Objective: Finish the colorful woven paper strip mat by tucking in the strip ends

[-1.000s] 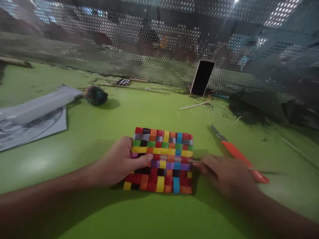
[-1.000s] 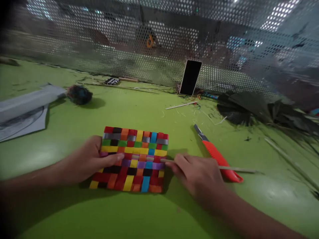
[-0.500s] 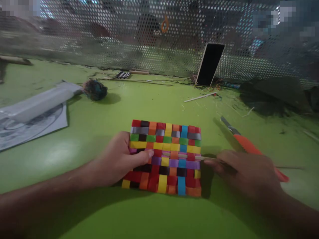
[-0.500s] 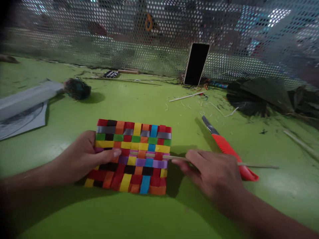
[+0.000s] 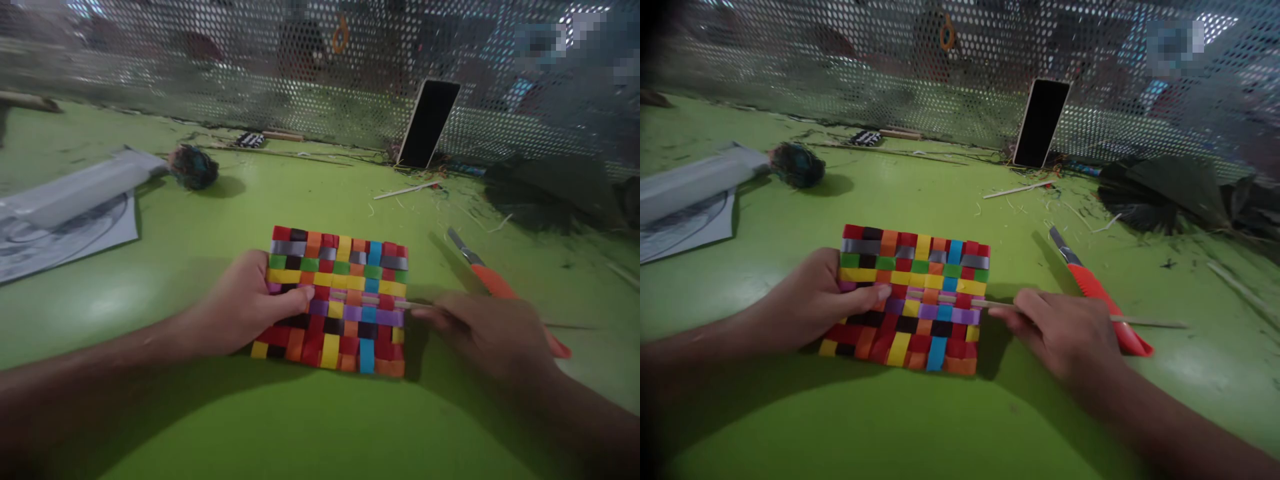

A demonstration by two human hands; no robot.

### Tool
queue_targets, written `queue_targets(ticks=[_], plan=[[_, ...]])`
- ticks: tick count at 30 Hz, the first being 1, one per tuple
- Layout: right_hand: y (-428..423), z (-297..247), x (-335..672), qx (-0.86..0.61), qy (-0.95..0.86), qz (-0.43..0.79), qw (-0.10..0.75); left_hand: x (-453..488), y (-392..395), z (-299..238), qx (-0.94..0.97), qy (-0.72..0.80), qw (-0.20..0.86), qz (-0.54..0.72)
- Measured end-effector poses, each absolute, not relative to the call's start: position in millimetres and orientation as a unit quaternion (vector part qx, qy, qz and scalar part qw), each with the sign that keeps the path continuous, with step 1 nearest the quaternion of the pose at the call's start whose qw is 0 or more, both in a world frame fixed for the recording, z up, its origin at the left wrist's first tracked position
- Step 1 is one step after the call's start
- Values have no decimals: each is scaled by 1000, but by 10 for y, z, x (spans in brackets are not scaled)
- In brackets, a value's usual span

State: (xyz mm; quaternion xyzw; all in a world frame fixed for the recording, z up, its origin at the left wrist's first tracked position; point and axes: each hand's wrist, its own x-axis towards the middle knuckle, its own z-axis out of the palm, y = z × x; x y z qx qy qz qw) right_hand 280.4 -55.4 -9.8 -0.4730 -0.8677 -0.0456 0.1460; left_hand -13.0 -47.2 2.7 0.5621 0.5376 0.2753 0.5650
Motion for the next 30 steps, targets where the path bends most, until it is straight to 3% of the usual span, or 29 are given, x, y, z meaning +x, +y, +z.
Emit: queue_targets(ticks=[20,26,30], plan=[[-554,-8,2825,-495,-858,5,135,-101,-561,8,607,549,497,288],[-536,105,2615,-557,-808,61,181,-92,-609,-45,628,570,423,321],[-506,152,2245,-523,-818,66,230,-50,-663,-42,649,555,407,324]])
